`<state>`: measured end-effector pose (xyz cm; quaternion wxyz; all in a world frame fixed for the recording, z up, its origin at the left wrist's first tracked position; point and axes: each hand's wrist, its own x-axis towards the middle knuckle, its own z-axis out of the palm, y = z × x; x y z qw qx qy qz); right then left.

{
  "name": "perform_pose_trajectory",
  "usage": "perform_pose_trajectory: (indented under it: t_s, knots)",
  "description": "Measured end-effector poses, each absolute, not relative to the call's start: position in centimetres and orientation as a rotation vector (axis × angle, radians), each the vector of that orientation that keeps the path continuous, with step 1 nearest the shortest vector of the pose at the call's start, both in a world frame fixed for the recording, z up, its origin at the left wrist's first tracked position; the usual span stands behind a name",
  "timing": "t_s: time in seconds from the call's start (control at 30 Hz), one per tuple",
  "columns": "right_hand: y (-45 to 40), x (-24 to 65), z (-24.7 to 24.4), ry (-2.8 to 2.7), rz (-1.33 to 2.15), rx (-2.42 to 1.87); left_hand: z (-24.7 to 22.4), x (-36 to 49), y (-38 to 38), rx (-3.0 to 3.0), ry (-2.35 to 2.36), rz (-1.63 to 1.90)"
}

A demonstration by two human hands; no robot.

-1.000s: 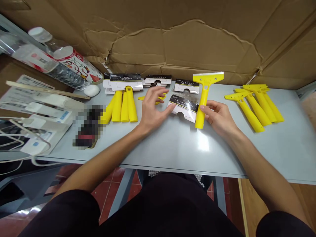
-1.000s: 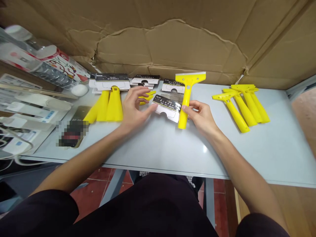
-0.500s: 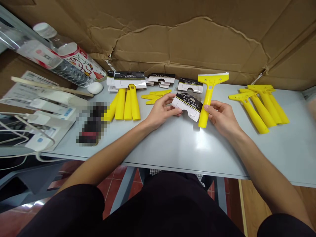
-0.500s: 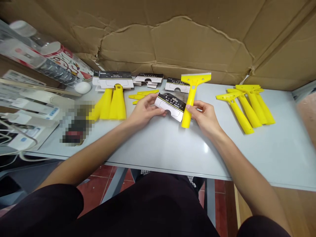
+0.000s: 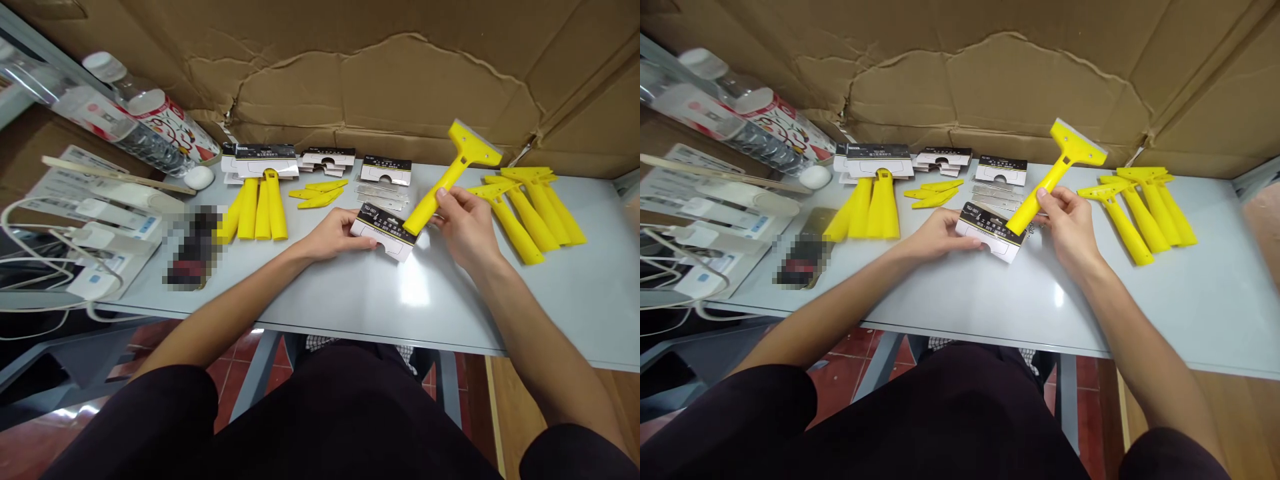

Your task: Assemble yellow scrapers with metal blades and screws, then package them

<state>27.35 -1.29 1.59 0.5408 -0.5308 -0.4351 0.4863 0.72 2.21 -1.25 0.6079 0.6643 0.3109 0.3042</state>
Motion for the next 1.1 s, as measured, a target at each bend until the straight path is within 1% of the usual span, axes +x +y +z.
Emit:
perform_pose_trajectory:
  t_s: [0.13, 0.37, 0.57, 0.87, 1.1]
  knots:
    - [-1.2, 27.4, 1.8, -1.059, 1.073, -1.282, -1.2, 1.0, 2.0, 1.602, 0.655, 0.680]
    - [-1.5, 27.0, 1.7, -1.057, 1.081, -1.263, -1.6, 1.4, 1.5, 1.509, 0.732, 0.697]
    - [-1.6, 27.0, 1.5, -1.078, 1.082, -1.237, -1.2, 1.9, 1.2, 1.575, 0.640, 0.714]
    - [-1.5, 27.0, 1.0, -1.095, 1.018, -1.243, -2.2, 2.2, 0.9, 1.353, 0.644, 0.797]
    - [-2.2, 26.5, 1.3, -1.240, 1.071, -1.255, -2.2, 2.4, 0.9, 1.253, 0.702, 0.825]
